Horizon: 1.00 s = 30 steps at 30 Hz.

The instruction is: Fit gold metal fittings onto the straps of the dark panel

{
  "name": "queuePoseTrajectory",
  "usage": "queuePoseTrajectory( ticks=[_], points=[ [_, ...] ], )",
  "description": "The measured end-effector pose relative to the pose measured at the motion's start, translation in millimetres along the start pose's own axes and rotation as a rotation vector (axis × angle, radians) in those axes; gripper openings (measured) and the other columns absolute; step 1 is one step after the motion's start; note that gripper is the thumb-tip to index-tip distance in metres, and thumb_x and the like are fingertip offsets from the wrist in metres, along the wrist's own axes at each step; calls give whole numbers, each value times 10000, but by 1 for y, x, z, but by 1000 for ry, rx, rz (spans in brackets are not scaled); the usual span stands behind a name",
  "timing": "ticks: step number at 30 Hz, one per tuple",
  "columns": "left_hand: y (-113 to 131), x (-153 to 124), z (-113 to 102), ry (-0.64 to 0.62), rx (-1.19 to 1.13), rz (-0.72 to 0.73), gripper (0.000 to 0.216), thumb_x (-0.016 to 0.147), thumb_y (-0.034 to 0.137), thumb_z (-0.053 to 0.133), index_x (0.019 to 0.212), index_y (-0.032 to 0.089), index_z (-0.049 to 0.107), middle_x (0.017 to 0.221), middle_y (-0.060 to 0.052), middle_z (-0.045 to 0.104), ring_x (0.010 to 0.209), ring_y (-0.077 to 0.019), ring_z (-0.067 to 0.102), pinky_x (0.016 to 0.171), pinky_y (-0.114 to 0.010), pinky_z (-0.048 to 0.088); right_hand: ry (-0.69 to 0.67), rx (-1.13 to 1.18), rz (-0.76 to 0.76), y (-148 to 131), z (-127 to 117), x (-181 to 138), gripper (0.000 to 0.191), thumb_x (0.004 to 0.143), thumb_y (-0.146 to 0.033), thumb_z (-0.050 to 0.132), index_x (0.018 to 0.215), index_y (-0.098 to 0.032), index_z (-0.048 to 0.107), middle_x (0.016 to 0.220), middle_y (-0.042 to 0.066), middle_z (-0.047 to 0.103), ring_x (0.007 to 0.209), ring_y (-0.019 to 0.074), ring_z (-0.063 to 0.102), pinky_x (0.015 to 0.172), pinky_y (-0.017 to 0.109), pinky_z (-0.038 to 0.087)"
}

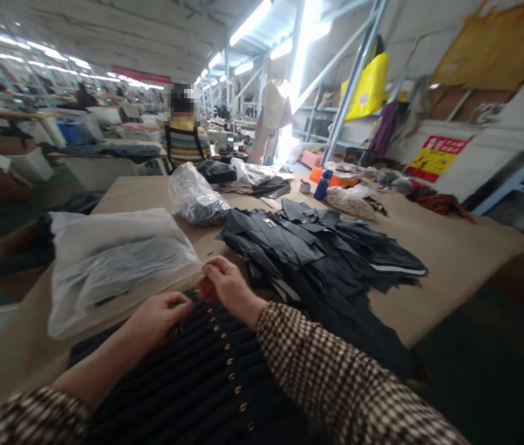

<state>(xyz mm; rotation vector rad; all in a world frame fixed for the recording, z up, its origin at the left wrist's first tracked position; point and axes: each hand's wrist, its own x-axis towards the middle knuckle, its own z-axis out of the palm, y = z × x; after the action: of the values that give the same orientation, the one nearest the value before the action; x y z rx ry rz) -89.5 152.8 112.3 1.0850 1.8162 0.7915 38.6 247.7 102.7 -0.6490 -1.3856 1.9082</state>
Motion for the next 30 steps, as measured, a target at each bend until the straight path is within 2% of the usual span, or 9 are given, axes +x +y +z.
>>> queuePoseTrajectory(
  ticks=[3, 5, 9, 18, 20, 23, 25, 30],
  points=[
    [11, -8, -4, 70, -84, 21, 339, 690, 509, 628, 721, 175, 582, 474, 62, 462, 385, -80, 391, 354, -181, 276, -152, -279, 24, -17, -16, 0, 129, 833, -247, 472, 906, -181, 555, 485, -86, 499, 374, 75, 415, 382, 181, 306],
    [15, -4, -5, 119, -134, 40, 289, 715, 458, 628, 705, 176, 564, 484, 58, 464, 384, -78, 392, 338, -176, 263, -235, -439, 49, -20, -23, 5, 175, 823, -167, 447, 911, -158, 597, 476, -88, 463, 390, 60, 384, 398, 173, 290],
    [13, 7, -4, 170, -167, 40, 185, 757, 333, 601, 702, 158, 581, 493, 53, 453, 387, -64, 379, 339, -164, 251, -335, -689, 90, -17, -26, 15, 184, 803, -162, 471, 839, -131, 648, 483, -68, 468, 413, 60, 397, 412, 181, 301],
    [3, 20, -2, 124, -94, 25, 172, 784, 291, 567, 796, 139, 645, 526, 51, 452, 415, -67, 385, 359, -176, 267, -311, -726, 87, -1, -21, 25, 164, 816, -250, 488, 768, -146, 605, 564, -28, 559, 457, 89, 494, 448, 204, 396],
    [2, 24, -3, 109, -47, 22, 169, 788, 287, 557, 783, 141, 642, 519, 53, 448, 418, -70, 389, 370, -181, 268, -317, -820, 56, 1, -22, 26, 171, 815, -252, 500, 775, -144, 625, 613, -9, 603, 501, 95, 519, 484, 207, 405],
    [1, 32, -3, 101, 61, 26, 160, 777, 270, 563, 735, 138, 642, 512, 46, 469, 430, -71, 399, 396, -188, 272, -294, -1109, -54, 3, -25, 30, 169, 787, -222, 534, 792, -151, 687, 709, 20, 673, 642, 123, 578, 583, 215, 410],
    [2, 38, -4, 95, 146, 32, 148, 759, 247, 577, 696, 133, 648, 510, 35, 491, 441, -73, 407, 413, -195, 274, -286, -1264, -71, 6, -27, 34, 195, 757, -183, 545, 835, -167, 724, 762, 27, 700, 719, 142, 600, 629, 221, 405],
    [7, 50, -7, 54, 309, 7, 124, 729, 213, 597, 686, 126, 675, 493, 28, 502, 442, -88, 421, 431, -217, 277, -318, -1320, 4, 10, -29, 41, 224, 733, -141, 566, 864, -166, 745, 781, 30, 714, 718, 137, 609, 636, 212, 403]
  ],
)
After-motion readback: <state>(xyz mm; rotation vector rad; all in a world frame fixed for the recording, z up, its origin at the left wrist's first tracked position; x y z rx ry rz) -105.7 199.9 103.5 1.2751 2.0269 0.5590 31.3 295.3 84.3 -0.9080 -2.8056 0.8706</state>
